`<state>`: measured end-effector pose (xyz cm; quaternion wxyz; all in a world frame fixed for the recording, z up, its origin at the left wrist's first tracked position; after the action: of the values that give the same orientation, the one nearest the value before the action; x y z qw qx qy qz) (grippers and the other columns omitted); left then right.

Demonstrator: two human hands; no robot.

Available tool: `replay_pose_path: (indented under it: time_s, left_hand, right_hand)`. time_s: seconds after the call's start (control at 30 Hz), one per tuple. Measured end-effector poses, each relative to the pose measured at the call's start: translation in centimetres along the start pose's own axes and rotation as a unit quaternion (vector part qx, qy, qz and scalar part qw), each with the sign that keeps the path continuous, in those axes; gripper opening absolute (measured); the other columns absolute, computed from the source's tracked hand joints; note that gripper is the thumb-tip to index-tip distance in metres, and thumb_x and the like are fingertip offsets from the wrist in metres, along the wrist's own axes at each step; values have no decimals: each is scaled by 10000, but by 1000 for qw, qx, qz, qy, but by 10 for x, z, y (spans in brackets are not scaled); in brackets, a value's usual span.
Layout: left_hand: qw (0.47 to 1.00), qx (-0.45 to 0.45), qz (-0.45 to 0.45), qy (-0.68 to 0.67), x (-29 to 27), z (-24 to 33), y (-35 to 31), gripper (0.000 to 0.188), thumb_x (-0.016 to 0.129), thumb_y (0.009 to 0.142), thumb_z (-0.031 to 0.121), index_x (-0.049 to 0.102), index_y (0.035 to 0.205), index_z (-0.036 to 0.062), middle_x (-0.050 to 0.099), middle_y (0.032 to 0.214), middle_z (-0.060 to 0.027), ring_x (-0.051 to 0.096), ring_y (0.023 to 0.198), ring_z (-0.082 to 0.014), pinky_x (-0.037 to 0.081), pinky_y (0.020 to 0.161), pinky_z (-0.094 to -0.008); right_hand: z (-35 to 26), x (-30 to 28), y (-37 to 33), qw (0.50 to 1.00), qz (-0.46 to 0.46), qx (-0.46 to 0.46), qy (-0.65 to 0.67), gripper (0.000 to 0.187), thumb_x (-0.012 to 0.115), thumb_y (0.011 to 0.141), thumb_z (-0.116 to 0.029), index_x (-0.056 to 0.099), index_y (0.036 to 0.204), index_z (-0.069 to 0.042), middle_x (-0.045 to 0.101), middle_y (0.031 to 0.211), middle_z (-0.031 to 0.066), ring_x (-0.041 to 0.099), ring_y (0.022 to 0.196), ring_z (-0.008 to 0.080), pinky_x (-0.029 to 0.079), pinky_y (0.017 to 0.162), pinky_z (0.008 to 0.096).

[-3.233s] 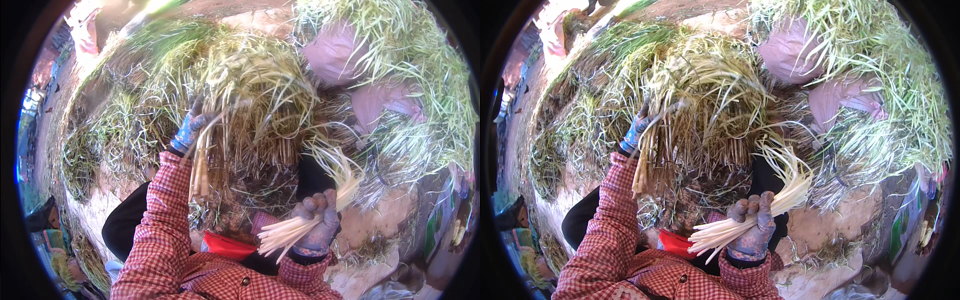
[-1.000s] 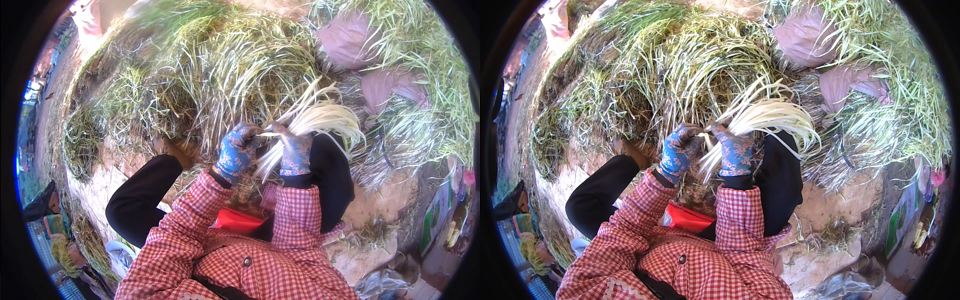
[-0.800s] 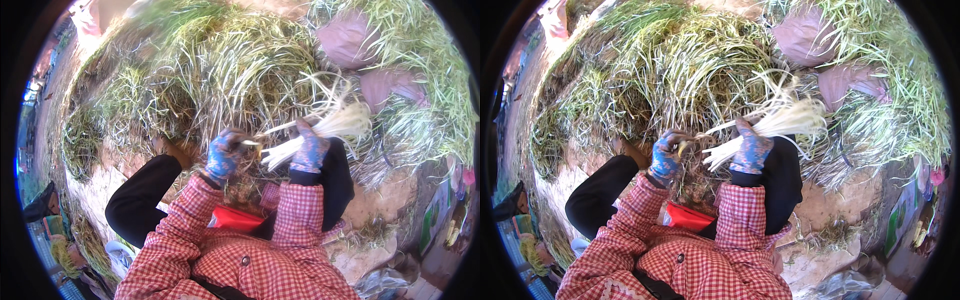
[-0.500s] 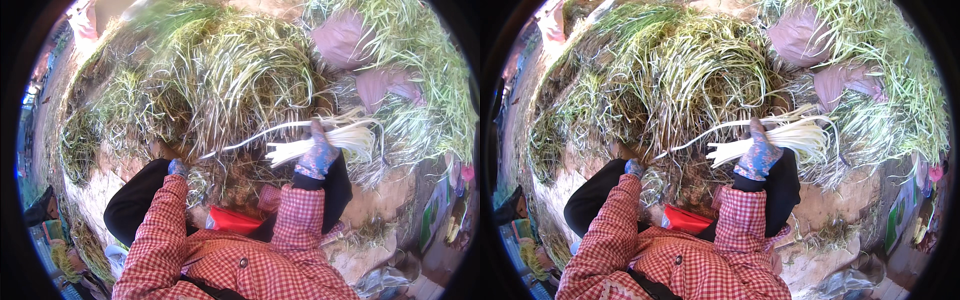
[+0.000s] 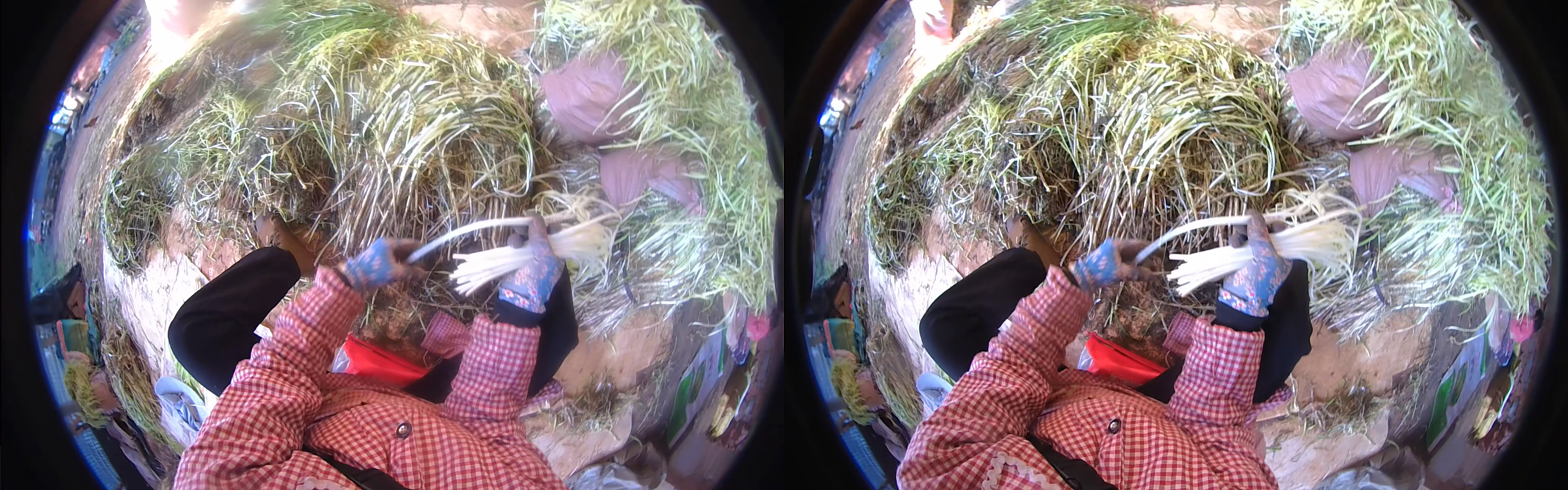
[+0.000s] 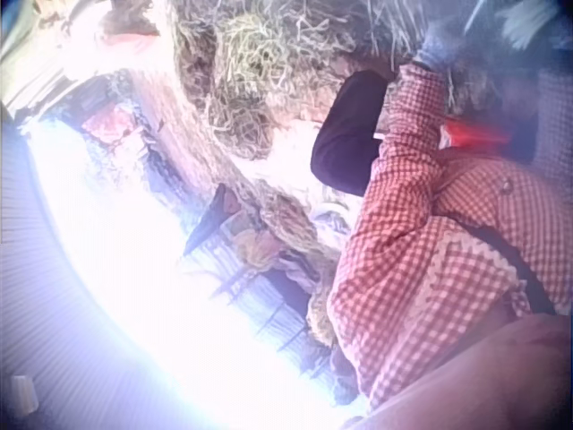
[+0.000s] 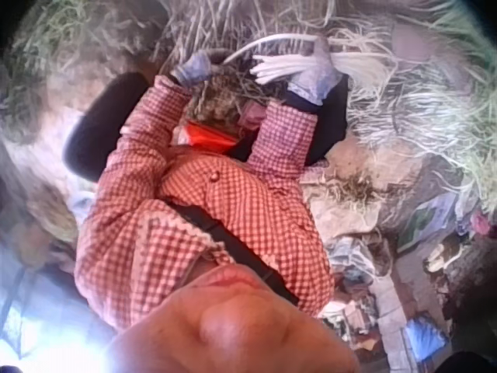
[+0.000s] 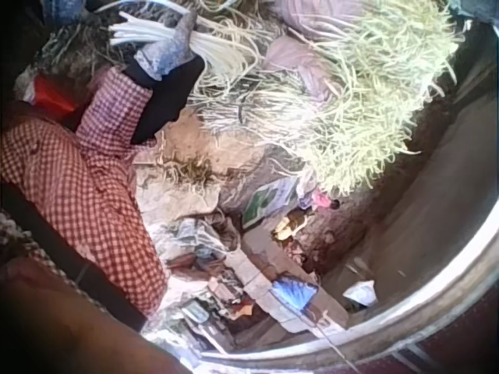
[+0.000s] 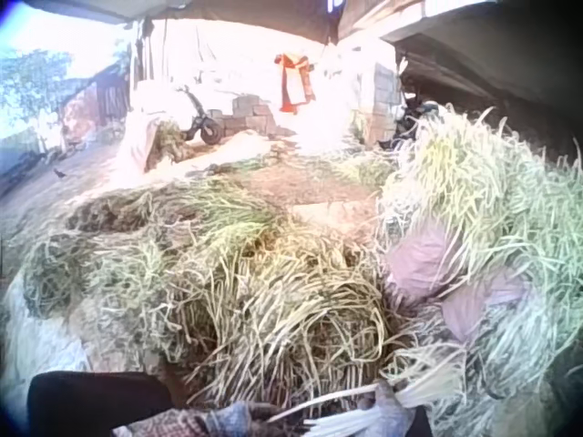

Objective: The person sits on the ground and repeatedly pulls small bundles of straw from a large pile, aligns them by hand, and places them into a growing stack. The hands work continuously to separate and organize the straw into neat bundles.

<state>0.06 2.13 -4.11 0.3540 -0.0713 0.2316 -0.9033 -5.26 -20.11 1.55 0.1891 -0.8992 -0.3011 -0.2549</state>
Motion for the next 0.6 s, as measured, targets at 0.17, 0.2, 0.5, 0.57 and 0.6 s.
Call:
replay_pose_path:
  time_s: [0.17, 0.2, 0.5, 0.57, 0.6]
  left_hand:
    - [833, 217, 141, -490, 16, -8, -7, 222, 695, 811, 266, 638, 914, 77, 590, 706, -19, 532, 615, -126, 487, 627, -319]
    - [846, 193, 190, -459, 18, -1, -2, 208, 684, 824, 255, 639, 919, 76, 594, 701, -16, 516, 597, -121, 465, 580, -309]
    - [945, 229, 191, -131, 19, 6, 23, 132, 647, 840, 124, 666, 950, 53, 626, 871, -75, 610, 792, -202, 517, 753, -300]
    - [940, 109, 299, -125, -23, -18, 31, 147, 647, 850, 145, 665, 930, 23, 650, 892, -90, 612, 802, -171, 514, 748, -292]
    - [910, 31, 384, -157, -43, -29, 39, 165, 659, 849, 159, 669, 900, 2, 656, 892, -92, 604, 788, -142, 508, 736, -286]
  right_hand:
    - [26, 10, -8, 992, -101, 70, 4, 319, 672, 789, -13, 499, 1055, -44, 640, 873, 124, 640, 722, 185, 507, 496, 248]
    - [37, 15, -9, 985, -145, 94, 14, 379, 684, 782, -32, 491, 1108, -26, 638, 906, 130, 643, 729, 200, 514, 496, 256]
    - [79, 16, -2, 975, -161, 119, -93, 372, 632, 821, -37, 487, 1163, -23, 585, 1107, 247, 633, 873, 265, 564, 699, 336]
    - [69, 21, -6, 965, -185, 183, -21, 307, 613, 843, -86, 523, 1136, -69, 593, 1092, 232, 638, 828, 255, 571, 642, 323]
    - [58, 24, -5, 960, -188, 179, 101, 258, 600, 856, -117, 546, 1107, -103, 607, 1067, 211, 640, 793, 243, 573, 603, 311]
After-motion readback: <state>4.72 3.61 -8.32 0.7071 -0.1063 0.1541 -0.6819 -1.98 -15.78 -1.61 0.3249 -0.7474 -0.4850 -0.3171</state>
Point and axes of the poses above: each hand's wrist, its own y-axis towards the middle knuckle, its own x-axis out of the palm, z = x × y, the point moved 2 cm from there along y, towards the middle knuckle
